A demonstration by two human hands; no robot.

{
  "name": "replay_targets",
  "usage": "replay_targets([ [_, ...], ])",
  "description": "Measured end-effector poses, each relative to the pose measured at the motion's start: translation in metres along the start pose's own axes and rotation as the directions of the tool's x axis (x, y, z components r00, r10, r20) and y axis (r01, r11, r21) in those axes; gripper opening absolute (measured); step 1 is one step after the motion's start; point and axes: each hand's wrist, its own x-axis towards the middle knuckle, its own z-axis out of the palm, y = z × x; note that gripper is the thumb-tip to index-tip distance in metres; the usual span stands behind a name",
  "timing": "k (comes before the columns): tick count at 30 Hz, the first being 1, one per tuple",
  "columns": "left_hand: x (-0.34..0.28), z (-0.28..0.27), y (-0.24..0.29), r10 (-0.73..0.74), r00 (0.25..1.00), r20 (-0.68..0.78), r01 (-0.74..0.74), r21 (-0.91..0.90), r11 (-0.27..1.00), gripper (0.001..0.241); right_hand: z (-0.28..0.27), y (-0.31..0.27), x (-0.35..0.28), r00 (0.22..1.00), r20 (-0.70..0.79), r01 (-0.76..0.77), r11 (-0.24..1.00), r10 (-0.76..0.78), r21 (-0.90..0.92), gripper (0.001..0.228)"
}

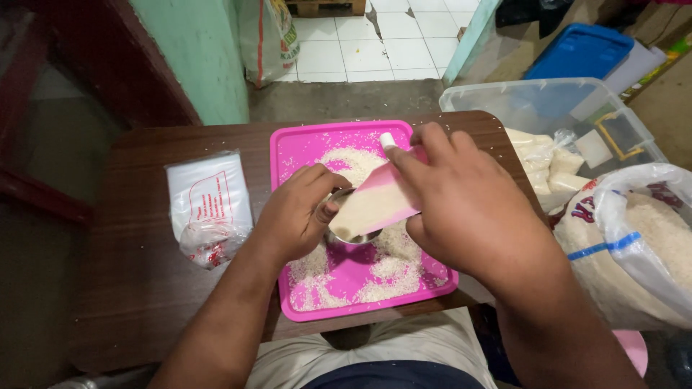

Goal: Measuring rice using a cup and portioning it into plastic bags

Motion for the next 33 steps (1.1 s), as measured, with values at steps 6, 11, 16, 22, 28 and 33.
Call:
replay_targets([
  [6, 0.0, 0.001, -0.005, 0.026, 1.0, -0.008, -0.026, 0.021, 0.999, 0.096, -0.002, 0.01, -0.022, 0.953, -0.288, 0.072, 0.995, -0.09, -0.072, 0.1],
  [11, -0.001, 0.003, -0.008, 0.04, 0.999, 0.005, -0.04, 0.028, 0.999, 0.084, -0.001, 0.037, -0.059, 0.98, -0.088, -0.17, 0.98, 0.179, 0.101, 0.104],
  [16, -0.003, 0.009, -0.018, 0.02, 0.999, 0.039, -0.022, 0.056, 0.998, 0.087, 0.035, 0.151, -0.148, 0.79, -0.107, -0.588, 0.795, 0.604, 0.148, 0.108],
  [22, -0.003, 0.007, -0.013, -0.002, 0.998, 0.062, -0.004, 0.088, 0.996, 0.087, 0.159, 0.368, -0.271, 0.439, -0.096, -0.898, 0.439, 0.893, -0.02, 0.108],
  [28, 0.001, 0.012, -0.012, -0.071, 0.996, 0.06, 0.065, 0.094, 0.993, 0.098, 0.181, 0.361, -0.253, 0.519, -0.242, -0.813, 0.387, 0.82, -0.435, 0.042],
  [33, 0.0, 0.012, -0.005, -0.133, 0.989, 0.067, 0.125, 0.11, 0.986, 0.101, 0.214, 0.378, -0.228, 0.576, -0.286, -0.801, 0.458, 0.766, -0.386, 0.037],
])
